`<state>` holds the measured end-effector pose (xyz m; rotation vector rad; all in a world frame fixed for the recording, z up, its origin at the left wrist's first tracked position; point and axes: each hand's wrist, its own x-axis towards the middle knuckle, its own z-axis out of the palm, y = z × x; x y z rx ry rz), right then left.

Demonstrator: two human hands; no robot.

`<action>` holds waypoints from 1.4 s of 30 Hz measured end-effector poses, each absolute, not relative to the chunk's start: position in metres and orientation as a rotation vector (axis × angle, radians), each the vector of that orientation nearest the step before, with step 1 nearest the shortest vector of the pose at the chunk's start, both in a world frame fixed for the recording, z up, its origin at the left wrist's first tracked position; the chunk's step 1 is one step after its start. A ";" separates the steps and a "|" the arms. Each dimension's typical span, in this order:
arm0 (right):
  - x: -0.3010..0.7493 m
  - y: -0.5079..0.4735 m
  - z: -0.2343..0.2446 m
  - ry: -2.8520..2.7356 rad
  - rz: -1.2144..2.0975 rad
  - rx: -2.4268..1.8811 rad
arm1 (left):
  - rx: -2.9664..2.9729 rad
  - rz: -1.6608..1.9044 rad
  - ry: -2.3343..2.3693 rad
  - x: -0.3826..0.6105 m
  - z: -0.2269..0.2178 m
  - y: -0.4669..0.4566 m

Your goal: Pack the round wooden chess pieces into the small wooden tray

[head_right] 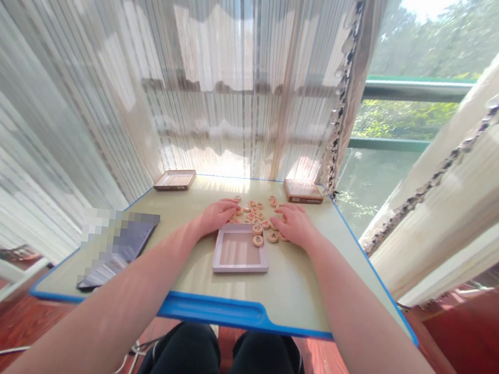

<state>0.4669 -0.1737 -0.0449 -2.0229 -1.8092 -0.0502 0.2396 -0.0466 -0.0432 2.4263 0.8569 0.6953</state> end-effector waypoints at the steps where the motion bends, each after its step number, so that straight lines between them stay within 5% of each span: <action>1: 0.467 -0.174 -0.045 -1.806 -0.054 -2.026 | 2.415 0.698 0.871 0.240 -0.044 -0.045; 42: 0.468 -0.183 -0.042 -1.851 -0.111 -1.955 | 2.085 0.806 1.024 0.243 -0.051 -0.036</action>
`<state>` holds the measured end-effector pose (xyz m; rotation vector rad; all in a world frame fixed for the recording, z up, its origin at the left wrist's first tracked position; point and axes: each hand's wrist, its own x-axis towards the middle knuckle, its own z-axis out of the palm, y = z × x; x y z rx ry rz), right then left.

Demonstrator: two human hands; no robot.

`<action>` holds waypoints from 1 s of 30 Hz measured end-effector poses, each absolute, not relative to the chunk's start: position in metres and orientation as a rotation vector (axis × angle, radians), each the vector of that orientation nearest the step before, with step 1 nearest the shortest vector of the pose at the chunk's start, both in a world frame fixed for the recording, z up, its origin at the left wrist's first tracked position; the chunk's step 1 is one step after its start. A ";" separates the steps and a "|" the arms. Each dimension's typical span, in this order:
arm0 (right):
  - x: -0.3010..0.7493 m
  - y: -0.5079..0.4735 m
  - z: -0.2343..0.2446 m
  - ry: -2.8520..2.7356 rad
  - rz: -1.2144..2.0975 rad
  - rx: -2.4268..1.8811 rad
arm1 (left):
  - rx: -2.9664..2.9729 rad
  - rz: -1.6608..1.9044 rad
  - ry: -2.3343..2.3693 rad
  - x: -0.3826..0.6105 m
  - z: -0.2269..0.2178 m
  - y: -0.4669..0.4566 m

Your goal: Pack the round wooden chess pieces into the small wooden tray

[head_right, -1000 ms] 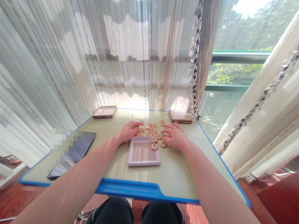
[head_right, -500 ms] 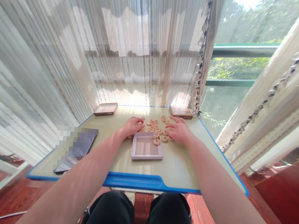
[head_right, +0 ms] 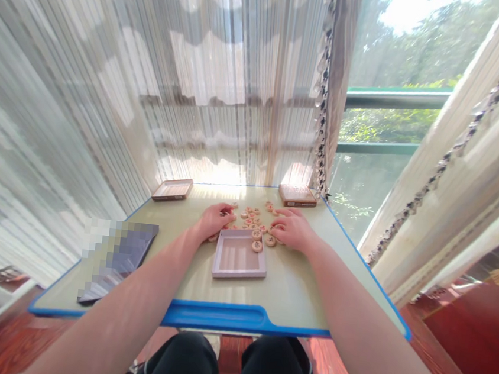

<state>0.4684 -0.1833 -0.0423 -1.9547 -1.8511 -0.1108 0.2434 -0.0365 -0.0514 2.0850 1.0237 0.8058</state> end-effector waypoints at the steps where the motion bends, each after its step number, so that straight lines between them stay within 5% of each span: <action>1: 0.468 -0.183 -0.043 -1.849 -0.117 -1.953 | 2.085 0.814 1.015 0.244 -0.052 -0.036; 14: 0.466 -0.185 -0.043 -1.850 -0.169 -1.980 | 1.960 0.826 1.065 0.244 -0.047 -0.039; 30: 0.464 -0.184 -0.038 -1.854 -0.240 -1.936 | 1.139 1.347 0.857 0.231 -0.033 -0.025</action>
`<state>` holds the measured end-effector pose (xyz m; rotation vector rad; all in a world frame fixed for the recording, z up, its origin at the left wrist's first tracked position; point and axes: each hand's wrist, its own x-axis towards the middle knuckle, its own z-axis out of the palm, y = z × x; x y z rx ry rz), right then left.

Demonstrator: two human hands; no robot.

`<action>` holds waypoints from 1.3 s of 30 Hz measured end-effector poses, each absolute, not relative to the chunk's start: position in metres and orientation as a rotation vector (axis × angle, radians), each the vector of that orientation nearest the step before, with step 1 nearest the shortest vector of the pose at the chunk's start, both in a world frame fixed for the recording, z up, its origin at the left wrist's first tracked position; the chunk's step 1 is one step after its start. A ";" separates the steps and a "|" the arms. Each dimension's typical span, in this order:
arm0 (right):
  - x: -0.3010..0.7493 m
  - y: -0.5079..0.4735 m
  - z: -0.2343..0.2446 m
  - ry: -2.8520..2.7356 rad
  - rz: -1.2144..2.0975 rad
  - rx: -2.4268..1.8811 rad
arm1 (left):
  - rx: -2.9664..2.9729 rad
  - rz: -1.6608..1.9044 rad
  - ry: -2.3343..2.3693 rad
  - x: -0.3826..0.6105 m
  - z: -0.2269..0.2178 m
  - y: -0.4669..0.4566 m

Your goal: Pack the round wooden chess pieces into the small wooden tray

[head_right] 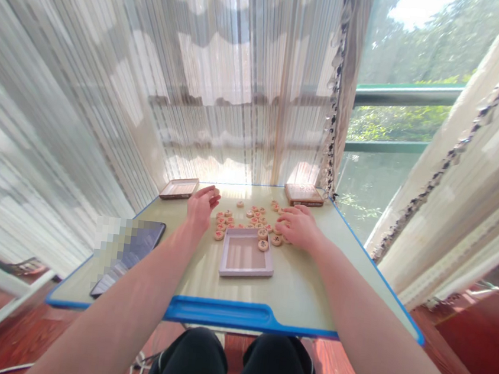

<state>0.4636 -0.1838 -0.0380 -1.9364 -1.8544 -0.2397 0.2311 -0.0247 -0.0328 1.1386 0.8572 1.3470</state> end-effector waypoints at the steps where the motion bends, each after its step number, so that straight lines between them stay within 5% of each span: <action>1: 0.464 -0.184 -0.038 -1.852 -0.247 -1.934 | 1.088 1.336 0.873 0.230 -0.034 -0.022; 39: 0.477 -0.174 -0.048 -1.753 -0.310 -1.920 | 1.358 1.072 0.849 0.230 -0.035 -0.032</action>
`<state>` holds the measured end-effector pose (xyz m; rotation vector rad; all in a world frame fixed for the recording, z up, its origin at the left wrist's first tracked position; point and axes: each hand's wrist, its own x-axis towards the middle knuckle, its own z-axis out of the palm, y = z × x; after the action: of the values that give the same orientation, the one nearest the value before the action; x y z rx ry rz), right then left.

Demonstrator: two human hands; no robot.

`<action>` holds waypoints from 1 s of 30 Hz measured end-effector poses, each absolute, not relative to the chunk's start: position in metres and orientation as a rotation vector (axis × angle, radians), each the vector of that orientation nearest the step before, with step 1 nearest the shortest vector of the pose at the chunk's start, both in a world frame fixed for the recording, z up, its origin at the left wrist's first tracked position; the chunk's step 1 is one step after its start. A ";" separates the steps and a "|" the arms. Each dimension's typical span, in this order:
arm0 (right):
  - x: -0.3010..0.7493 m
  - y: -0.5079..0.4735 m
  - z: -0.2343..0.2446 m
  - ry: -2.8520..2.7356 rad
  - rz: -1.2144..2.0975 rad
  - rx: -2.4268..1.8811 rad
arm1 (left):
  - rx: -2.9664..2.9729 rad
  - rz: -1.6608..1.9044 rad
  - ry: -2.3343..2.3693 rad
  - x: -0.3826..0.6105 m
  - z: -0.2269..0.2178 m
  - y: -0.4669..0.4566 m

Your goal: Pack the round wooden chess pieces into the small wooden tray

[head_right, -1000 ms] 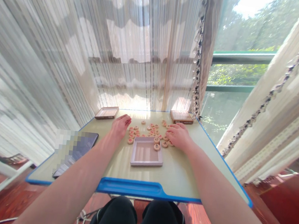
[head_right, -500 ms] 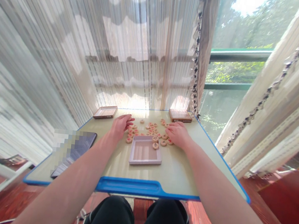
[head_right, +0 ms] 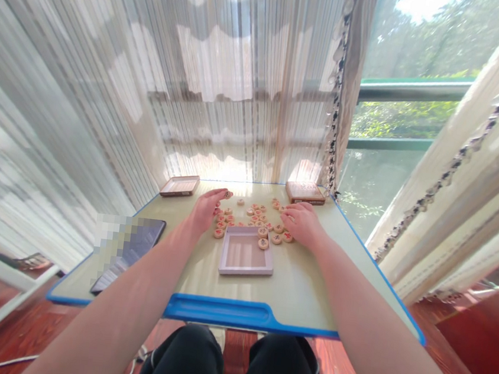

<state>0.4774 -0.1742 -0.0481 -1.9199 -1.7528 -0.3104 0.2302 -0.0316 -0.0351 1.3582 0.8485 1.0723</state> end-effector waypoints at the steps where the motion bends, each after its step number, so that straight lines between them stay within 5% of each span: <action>1: 0.477 -0.174 -0.048 -1.751 -0.307 -1.917 | 1.355 1.086 0.842 0.231 -0.036 -0.031; 19: 0.464 -0.176 -0.043 -1.324 -0.317 -1.513 | 1.155 0.976 0.549 0.238 -0.021 -0.052; 30: 0.431 -0.195 -0.025 -1.678 -0.418 -1.499 | 1.325 0.734 0.487 0.239 -0.018 -0.063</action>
<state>0.4310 -0.1950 -0.0247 -1.4995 -1.6784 -0.4184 0.2389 -0.0630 -0.0181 1.3246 0.4865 0.7338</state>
